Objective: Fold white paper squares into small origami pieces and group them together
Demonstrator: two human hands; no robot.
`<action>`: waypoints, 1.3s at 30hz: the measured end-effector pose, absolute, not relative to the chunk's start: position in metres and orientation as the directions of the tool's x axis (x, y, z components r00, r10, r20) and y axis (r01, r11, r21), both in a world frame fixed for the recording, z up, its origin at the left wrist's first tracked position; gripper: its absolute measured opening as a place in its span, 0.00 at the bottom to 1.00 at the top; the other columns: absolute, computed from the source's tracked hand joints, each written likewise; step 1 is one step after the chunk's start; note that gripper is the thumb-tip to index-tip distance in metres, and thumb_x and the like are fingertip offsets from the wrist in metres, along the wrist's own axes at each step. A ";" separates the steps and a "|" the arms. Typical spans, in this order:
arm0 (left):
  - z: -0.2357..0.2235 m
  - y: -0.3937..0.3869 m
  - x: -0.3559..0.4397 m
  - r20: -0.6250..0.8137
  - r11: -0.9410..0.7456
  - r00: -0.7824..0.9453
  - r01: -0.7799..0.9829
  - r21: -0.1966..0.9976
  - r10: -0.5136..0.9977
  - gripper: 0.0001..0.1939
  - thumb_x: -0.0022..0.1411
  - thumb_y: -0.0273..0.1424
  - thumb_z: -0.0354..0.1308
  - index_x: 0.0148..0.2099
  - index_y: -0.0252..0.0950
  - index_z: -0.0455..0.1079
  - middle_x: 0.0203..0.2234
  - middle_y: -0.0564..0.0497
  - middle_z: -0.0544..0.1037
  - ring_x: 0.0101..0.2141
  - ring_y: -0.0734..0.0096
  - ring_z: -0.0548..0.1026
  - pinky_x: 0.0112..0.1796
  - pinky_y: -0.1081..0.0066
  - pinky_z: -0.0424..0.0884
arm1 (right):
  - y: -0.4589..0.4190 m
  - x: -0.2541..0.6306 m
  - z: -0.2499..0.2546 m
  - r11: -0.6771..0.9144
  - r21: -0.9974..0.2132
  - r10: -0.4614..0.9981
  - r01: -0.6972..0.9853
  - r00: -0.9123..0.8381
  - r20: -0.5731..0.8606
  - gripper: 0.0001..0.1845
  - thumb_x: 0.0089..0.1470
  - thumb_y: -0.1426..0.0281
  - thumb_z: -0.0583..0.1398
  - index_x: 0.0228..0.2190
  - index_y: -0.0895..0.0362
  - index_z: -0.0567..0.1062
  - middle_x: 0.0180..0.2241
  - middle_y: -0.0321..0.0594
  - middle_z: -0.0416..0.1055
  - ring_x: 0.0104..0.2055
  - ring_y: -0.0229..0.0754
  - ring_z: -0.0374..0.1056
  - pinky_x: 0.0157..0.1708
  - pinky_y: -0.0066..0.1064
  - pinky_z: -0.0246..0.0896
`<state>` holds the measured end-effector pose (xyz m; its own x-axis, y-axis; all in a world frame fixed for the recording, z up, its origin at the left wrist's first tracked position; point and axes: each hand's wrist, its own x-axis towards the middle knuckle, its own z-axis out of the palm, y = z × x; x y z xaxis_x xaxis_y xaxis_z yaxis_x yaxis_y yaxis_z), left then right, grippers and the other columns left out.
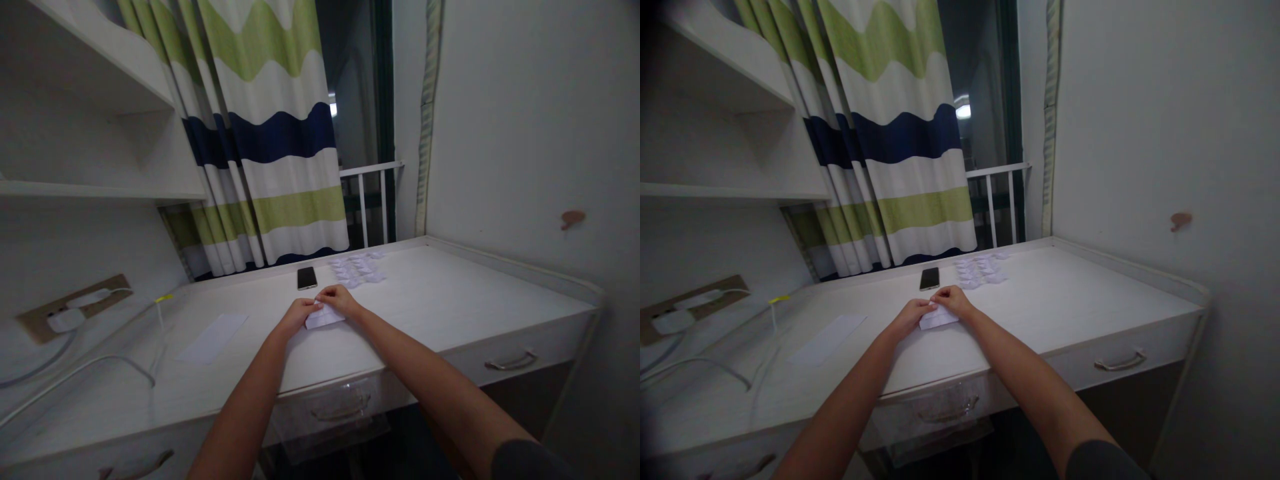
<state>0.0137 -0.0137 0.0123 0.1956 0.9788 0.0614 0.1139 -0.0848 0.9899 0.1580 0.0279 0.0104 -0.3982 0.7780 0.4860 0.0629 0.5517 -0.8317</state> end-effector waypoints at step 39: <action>0.021 -0.021 0.020 0.077 -0.088 0.170 0.054 0.995 0.982 0.25 0.42 0.49 0.58 0.27 0.29 0.69 0.20 0.47 0.73 0.23 0.69 0.71 0.28 0.69 0.68 | 0.033 0.167 0.018 0.534 -0.844 0.834 0.061 -0.201 0.513 0.14 0.40 0.62 0.59 0.21 0.62 0.75 0.20 0.39 0.70 0.24 0.36 0.61 0.24 0.27 0.54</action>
